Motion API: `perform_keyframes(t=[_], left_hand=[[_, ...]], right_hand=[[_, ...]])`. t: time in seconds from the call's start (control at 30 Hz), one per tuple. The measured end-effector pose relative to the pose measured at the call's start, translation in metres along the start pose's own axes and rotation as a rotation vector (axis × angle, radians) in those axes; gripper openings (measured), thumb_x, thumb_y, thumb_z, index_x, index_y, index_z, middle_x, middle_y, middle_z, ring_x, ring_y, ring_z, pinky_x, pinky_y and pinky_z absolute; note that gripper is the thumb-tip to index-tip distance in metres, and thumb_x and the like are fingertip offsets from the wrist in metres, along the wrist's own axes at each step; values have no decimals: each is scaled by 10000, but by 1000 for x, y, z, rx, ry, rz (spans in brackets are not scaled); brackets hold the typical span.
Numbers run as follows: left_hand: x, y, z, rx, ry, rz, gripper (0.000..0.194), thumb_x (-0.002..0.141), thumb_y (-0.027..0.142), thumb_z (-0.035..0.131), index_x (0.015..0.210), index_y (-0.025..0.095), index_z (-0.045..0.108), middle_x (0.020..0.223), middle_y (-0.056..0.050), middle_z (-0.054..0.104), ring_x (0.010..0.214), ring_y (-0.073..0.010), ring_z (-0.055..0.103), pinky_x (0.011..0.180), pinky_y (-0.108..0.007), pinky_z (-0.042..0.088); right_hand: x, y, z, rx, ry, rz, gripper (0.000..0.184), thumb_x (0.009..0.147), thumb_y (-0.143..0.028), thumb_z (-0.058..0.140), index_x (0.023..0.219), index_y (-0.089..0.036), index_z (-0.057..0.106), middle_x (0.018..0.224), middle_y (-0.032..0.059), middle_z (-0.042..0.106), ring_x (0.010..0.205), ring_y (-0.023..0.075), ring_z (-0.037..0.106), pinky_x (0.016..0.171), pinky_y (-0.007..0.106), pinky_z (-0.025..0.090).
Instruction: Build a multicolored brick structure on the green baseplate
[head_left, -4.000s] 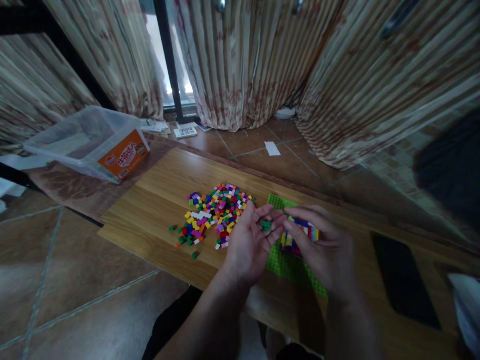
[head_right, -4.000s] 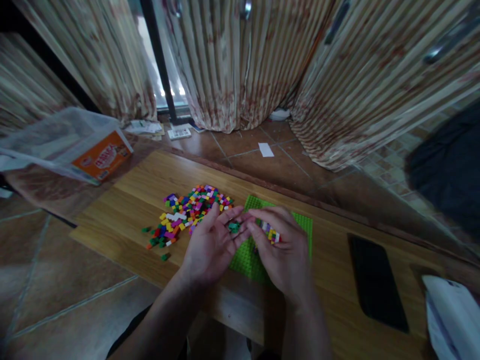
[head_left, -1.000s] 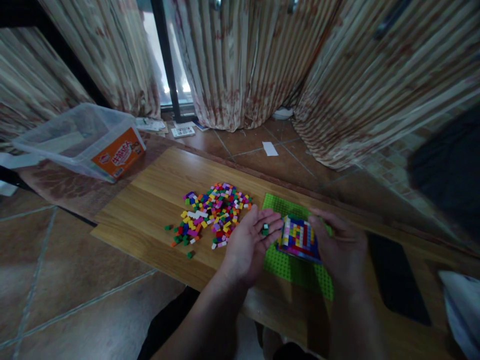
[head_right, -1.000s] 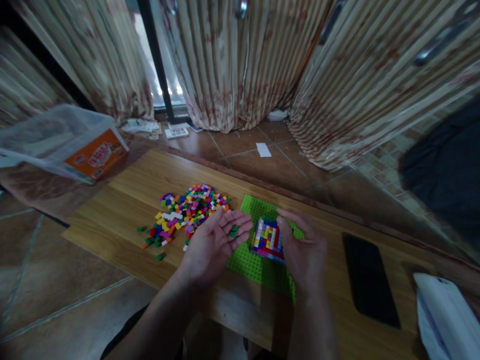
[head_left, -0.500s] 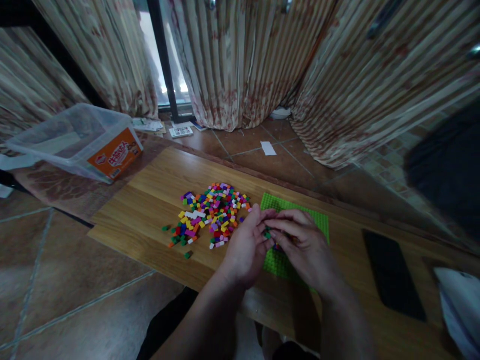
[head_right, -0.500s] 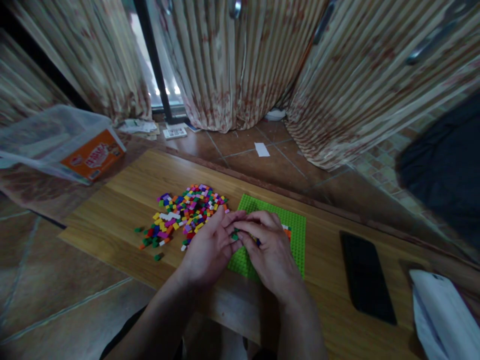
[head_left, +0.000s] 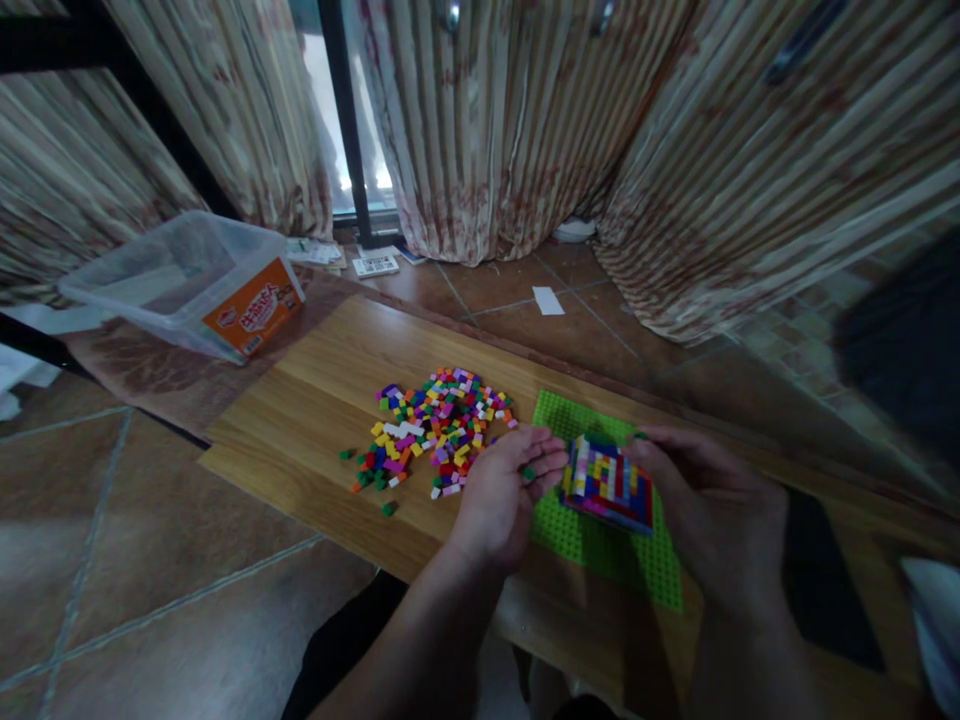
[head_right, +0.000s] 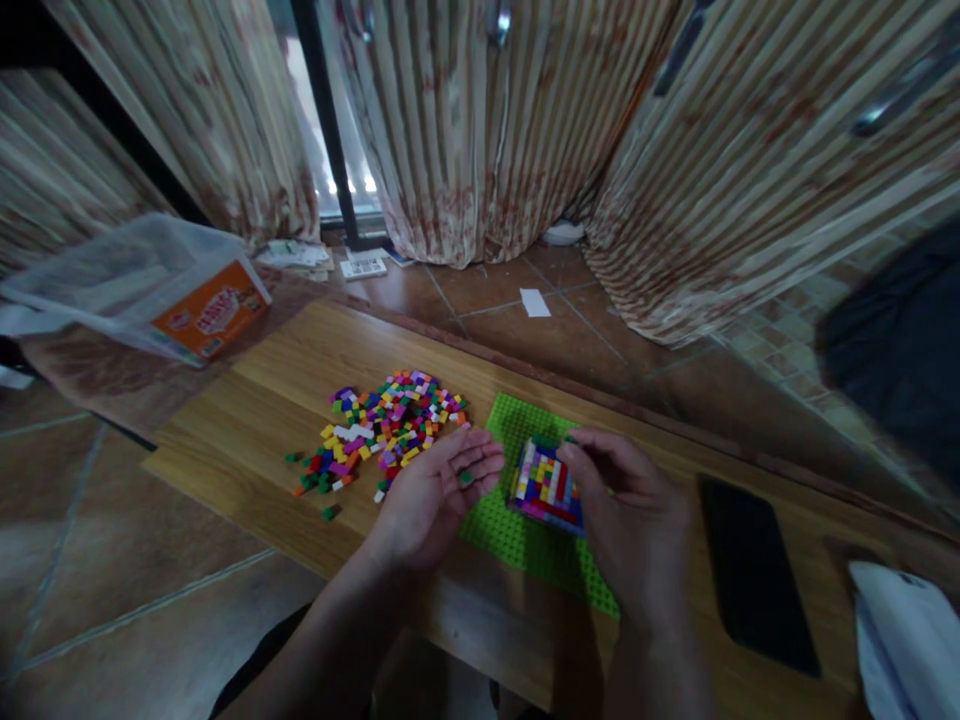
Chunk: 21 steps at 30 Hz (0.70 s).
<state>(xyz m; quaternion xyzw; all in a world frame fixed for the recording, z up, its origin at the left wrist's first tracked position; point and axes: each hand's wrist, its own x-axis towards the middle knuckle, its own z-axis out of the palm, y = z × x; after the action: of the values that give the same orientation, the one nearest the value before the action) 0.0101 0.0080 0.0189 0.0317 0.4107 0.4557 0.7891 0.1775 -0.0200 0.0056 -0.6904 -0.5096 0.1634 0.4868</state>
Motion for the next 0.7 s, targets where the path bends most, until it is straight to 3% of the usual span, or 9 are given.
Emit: perform_keyframes(t=[0.13,0.3,0.57,0.7], left_hand=[[-1,4,-1,18,5,16,131,854,182,575,817,109,678,796,-72,676,685,-112,620,677,-221,476],[-2,3,-1,28,-17,29,114,828,179,604,810,105,688,786,-68,676,673,-105,614,665,-215,477],[-1,2,-2,28,-28,34,96,804,185,630,818,111,689,782,-63,677,676,-103,607,690,-228,472],[-2,3,-3,31,-27,35,106,805,204,639,814,111,689,779,-63,676,679,-106,608,691,-232,465]], right_hand=[[8,20,-13,-140,28,41,213,800,-388,673,932,-240,750,916,26,745,838,207,696,792,358,550],[12,29,-11,-322,-74,-98,257,851,-337,549,938,-213,757,998,61,728,926,222,680,856,375,525],[12,26,5,-338,-158,-235,279,891,-340,514,955,-218,757,967,70,714,933,231,643,869,415,498],[13,29,9,-324,-154,-222,258,876,-328,532,947,-236,762,979,61,708,946,229,631,893,427,483]])
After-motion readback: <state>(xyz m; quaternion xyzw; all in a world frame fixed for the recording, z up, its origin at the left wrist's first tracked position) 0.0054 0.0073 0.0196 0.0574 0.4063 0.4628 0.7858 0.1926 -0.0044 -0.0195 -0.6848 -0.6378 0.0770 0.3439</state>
